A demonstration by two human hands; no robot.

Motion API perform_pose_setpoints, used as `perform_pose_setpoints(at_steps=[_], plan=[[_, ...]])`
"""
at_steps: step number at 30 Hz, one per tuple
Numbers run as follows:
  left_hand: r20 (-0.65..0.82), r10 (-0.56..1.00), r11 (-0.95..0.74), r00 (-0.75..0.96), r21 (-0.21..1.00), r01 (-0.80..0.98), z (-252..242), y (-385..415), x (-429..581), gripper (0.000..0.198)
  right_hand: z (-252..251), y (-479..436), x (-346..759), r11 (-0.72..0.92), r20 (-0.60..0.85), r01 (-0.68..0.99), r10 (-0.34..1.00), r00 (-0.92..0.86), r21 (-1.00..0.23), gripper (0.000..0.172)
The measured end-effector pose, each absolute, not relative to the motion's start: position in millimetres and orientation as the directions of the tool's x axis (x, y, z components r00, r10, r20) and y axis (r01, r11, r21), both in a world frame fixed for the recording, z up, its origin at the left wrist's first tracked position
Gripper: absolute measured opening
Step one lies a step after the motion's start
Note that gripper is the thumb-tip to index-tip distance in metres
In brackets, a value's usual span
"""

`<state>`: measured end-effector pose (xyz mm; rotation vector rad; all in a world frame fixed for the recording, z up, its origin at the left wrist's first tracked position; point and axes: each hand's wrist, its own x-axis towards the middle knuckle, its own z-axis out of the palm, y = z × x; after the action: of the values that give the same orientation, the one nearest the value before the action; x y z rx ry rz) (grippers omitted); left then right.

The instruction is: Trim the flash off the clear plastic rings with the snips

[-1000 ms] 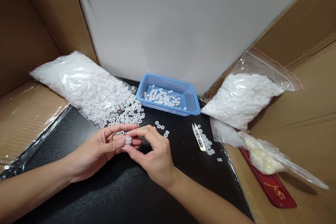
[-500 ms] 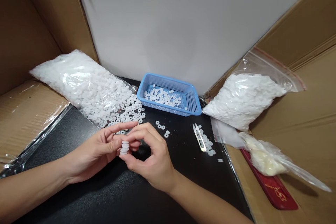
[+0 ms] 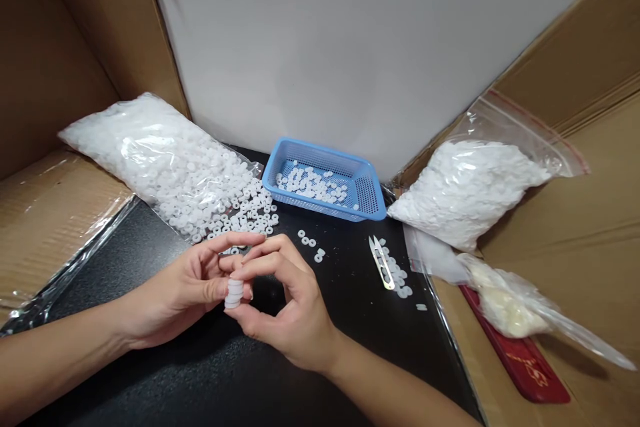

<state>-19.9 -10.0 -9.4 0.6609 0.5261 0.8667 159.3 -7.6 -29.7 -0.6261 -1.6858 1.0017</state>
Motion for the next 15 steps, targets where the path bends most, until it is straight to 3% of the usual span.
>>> perform_pose_setpoints(at_steps=[7, 15], plan=[[-0.083, 0.852, 0.381, 0.516, 0.774, -0.506, -10.8, -12.5, -18.0, 0.031, -30.3, -7.7, 159.5, 0.494, 0.486, -0.068, 0.806, -0.338, -0.867, 0.030], [-0.097, 0.821, 0.432, 0.563, 0.749, -0.501, -11.3, -12.9, -17.7, 0.035, -31.4, -9.1, 163.8, 0.449, 0.451, -0.094, 0.818, -0.356, -0.889, 0.032]])
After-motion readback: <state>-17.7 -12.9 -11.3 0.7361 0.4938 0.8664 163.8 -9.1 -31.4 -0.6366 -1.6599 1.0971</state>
